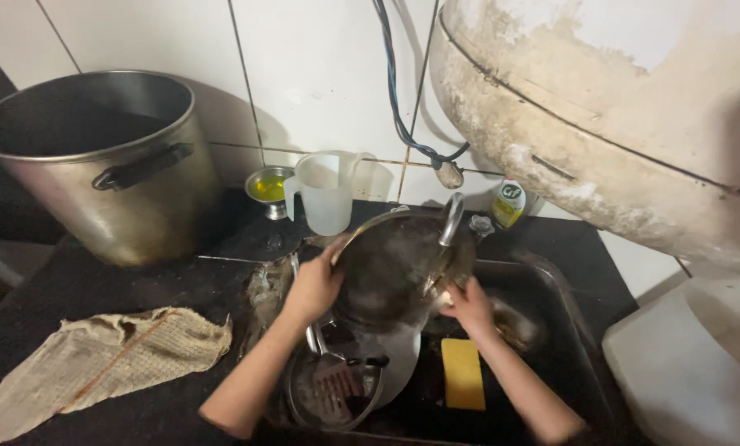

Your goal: Stir food in a pot and then wash various kitchenware items in a sink.

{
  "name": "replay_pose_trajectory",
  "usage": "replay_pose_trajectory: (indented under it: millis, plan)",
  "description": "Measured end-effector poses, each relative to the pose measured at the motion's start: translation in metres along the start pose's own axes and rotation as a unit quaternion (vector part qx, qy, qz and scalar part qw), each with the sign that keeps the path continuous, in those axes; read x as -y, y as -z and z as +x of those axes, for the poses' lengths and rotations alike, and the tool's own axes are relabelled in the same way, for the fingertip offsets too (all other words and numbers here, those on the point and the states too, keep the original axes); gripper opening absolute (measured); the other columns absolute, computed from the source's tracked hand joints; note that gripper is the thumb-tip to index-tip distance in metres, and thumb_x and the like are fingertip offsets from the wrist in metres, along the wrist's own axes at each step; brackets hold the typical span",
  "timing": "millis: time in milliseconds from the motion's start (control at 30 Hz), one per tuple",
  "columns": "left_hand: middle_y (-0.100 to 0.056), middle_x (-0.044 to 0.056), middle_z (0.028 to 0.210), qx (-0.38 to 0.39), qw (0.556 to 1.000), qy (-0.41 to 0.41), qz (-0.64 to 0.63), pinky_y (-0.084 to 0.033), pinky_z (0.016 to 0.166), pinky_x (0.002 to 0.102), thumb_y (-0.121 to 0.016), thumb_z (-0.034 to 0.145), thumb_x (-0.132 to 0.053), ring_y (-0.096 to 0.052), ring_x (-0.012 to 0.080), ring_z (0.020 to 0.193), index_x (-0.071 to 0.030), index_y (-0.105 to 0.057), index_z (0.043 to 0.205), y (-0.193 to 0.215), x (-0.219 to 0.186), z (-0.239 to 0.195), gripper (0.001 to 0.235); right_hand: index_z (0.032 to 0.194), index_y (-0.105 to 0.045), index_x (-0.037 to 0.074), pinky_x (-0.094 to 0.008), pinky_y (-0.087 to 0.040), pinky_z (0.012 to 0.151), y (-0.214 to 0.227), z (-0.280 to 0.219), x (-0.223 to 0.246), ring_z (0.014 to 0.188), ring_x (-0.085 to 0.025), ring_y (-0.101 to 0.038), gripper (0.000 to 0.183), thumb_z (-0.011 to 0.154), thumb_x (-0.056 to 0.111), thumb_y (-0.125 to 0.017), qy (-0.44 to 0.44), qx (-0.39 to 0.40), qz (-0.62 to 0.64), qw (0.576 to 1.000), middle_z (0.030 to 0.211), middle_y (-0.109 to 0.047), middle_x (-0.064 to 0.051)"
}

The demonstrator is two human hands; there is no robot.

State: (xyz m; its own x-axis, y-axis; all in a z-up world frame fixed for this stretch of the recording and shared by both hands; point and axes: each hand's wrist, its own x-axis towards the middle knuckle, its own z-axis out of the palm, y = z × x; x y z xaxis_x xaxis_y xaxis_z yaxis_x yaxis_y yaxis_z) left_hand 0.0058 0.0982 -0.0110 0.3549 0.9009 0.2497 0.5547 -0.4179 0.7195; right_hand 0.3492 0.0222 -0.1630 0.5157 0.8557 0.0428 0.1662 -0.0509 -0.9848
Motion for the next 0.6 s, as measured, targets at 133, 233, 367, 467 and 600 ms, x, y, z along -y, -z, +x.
replay_pose_trajectory:
  millis: [133, 233, 367, 467, 600]
  plan:
    - [-0.074, 0.022, 0.104, 0.010, 0.997, -0.009, 0.069, -0.056, 0.075, 0.052, -0.060, 0.081, -0.006, -0.072, 0.0433, 0.087, -0.014, -0.040, 0.149, 0.046, -0.030, -0.009, 0.071, 0.121, -0.062, 0.006, -0.038, -0.058, 0.057, -0.060, 0.004, 0.065, 0.067, -0.023, -0.064, 0.029, 0.099, 0.025, -0.057, -0.106, 0.060, 0.046, 0.991, 0.088, -0.065, -0.012]
    - [-0.071, 0.028, 0.103, 0.063, 0.987, 0.149, 0.010, -0.062, 0.059, 0.046, -0.060, 0.088, -0.010, -0.073, 0.0428, 0.072, -0.001, -0.042, 0.138, 0.065, -0.017, -0.004, 0.054, 0.108, -0.072, 0.007, -0.032, -0.045, 0.049, -0.063, 0.006, 0.091, 0.054, -0.019, -0.054, 0.028, 0.095, 0.030, -0.063, -0.121, 0.072, -0.069, 0.988, 0.070, -0.061, -0.007]
    - [-0.072, 0.035, 0.088, 0.280, 0.816, 0.410, -0.296, -0.062, 0.037, 0.025, -0.043, 0.105, 0.002, -0.074, 0.0335, 0.056, 0.028, -0.047, 0.122, 0.045, 0.025, -0.013, 0.031, 0.105, -0.074, -0.006, -0.027, -0.040, 0.044, -0.016, 0.007, 0.133, 0.054, -0.018, -0.057, 0.025, 0.084, -0.002, -0.062, -0.184, 0.122, -0.006, 0.975, 0.077, -0.069, -0.014]
    - [-0.065, 0.028, 0.102, 0.355, 0.729, 0.419, -0.410, -0.064, 0.055, 0.035, -0.053, 0.101, 0.000, -0.065, 0.0277, 0.062, 0.016, -0.041, 0.122, -0.036, 0.070, -0.032, 0.028, 0.136, -0.062, -0.004, -0.027, -0.043, 0.042, 0.014, -0.025, 0.211, 0.053, -0.019, -0.054, 0.050, 0.086, -0.001, -0.062, -0.190, 0.111, -0.082, 0.972, 0.084, -0.066, -0.017]
    - [-0.070, 0.018, 0.085, 0.344, 0.751, 0.353, -0.440, -0.057, 0.051, 0.035, -0.062, 0.097, -0.006, -0.064, 0.0260, 0.060, 0.011, -0.066, 0.114, -0.132, 0.073, -0.032, 0.025, 0.144, -0.054, -0.003, -0.036, -0.045, 0.036, 0.053, -0.095, 0.270, 0.041, -0.024, -0.052, 0.059, 0.085, -0.001, -0.058, -0.109, 0.174, -0.071, 0.976, 0.068, -0.063, -0.022]
